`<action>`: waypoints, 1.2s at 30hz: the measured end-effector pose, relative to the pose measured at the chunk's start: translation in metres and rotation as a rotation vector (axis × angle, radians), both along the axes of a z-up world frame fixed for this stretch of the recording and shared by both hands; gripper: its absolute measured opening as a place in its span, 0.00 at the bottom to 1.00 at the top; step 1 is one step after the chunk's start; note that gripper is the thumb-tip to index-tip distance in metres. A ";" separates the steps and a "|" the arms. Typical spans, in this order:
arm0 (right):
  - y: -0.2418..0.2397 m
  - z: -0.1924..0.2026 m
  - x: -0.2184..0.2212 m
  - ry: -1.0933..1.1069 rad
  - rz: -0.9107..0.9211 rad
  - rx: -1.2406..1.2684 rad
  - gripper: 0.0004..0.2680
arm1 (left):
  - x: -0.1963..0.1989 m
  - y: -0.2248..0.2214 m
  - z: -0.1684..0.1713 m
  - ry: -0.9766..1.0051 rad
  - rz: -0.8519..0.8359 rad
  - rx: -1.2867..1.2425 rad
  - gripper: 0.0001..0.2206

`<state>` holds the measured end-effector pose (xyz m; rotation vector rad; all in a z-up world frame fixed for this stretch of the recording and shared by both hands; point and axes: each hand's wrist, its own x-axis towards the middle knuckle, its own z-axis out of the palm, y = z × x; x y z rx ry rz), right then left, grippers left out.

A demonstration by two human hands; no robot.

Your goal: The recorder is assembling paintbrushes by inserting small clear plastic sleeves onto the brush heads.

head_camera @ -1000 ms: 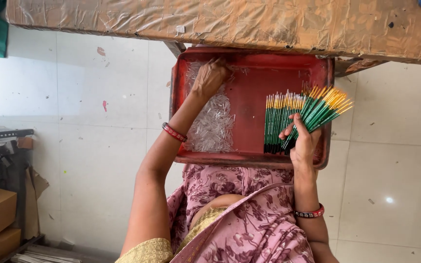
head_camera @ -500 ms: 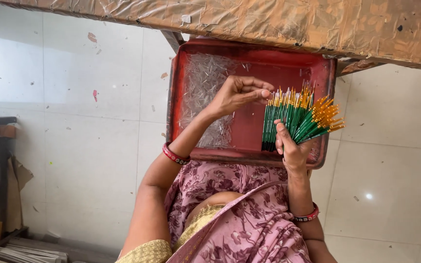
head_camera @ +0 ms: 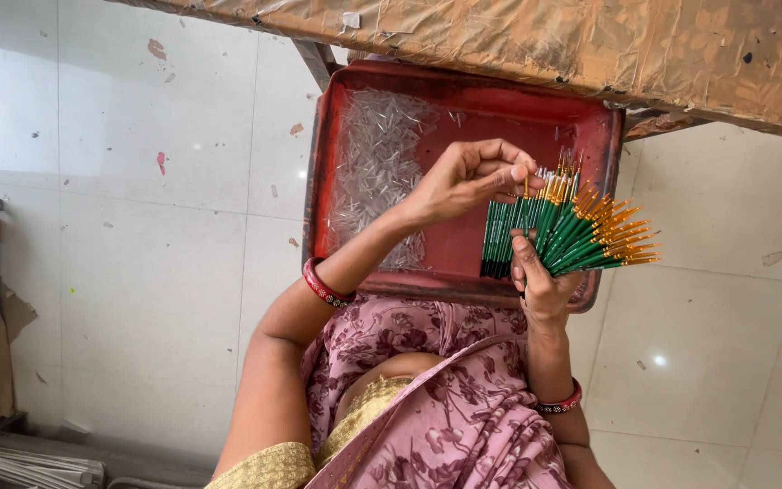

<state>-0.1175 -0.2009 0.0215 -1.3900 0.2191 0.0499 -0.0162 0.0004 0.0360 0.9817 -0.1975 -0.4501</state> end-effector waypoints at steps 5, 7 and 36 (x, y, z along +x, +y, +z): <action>0.005 0.003 0.007 -0.038 0.035 -0.136 0.06 | -0.003 -0.003 -0.021 -0.073 0.091 0.280 0.13; -0.002 0.000 0.012 -0.247 0.166 -0.525 0.08 | 0.000 -0.004 -0.041 -0.162 0.183 0.501 0.11; -0.001 -0.001 0.003 -0.034 -0.043 -0.068 0.06 | 0.004 -0.006 -0.010 -0.046 0.010 0.011 0.13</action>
